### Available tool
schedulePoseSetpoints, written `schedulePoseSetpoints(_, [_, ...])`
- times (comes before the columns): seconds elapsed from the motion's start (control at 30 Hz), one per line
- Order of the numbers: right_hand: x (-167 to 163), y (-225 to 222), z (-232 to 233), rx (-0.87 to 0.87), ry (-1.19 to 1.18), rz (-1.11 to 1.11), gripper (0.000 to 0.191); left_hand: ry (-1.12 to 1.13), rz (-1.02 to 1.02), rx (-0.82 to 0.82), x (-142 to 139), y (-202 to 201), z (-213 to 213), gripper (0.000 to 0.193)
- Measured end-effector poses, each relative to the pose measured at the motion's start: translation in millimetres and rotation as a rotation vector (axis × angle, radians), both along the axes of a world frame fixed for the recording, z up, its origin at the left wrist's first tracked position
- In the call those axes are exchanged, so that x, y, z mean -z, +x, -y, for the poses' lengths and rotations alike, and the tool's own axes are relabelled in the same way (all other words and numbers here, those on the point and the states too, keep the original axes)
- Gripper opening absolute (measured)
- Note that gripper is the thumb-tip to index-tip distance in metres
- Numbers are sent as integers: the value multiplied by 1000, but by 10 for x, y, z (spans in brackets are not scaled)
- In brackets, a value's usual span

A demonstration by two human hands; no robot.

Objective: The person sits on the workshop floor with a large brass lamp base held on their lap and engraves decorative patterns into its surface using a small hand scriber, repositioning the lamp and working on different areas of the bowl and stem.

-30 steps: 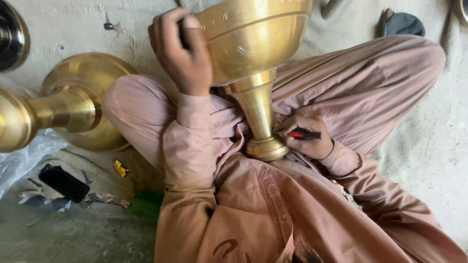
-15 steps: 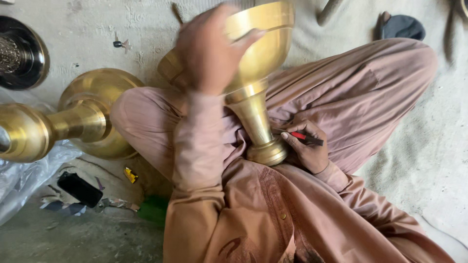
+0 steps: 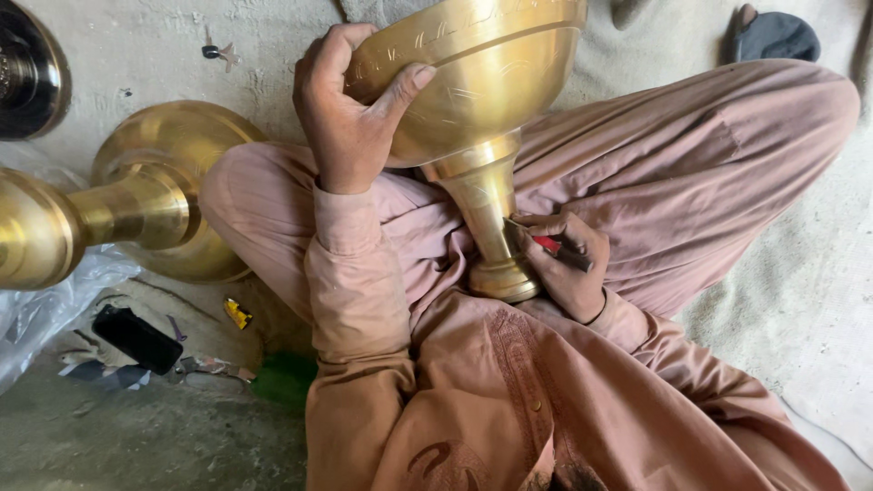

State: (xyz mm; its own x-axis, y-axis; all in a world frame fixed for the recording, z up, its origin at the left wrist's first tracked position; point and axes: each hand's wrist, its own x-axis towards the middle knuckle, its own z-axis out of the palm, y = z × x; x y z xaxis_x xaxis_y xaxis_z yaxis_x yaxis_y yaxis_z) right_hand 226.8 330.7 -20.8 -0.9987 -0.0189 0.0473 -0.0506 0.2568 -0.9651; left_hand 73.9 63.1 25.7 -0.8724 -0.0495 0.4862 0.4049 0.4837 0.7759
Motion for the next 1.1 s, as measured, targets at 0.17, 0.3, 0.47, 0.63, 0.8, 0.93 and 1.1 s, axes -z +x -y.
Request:
schedulePoseSetpoints(0.17, [150,0,-39,47,-17,31,10,36,39,11,-19,20,12,46])
schedulePoseSetpoints(0.3, [237,13,-38,81,-61,76,11,73,71,21,7,46,37,47])
schedulePoseSetpoints(0.47, [235,-14,-46,79,-140,148,13,25,47,-15,31,42,36,47])
schedulePoseSetpoints(0.63, [187,10,-32,77,28,16,12,7,1,-21,7,31,22,47])
schedulePoseSetpoints(0.8, [167,20,-59,37,-37,2,12,-26,-68,-1,-11,-48,-70,44])
schedulePoseSetpoints(0.93, [169,20,-93,56,-55,49,14,-154,-81,-63,-12,-90,-138,47])
schedulePoseSetpoints(1.1, [200,4,-89,46,23,8,14,-133,-82,-42,-20,-92,-125,48])
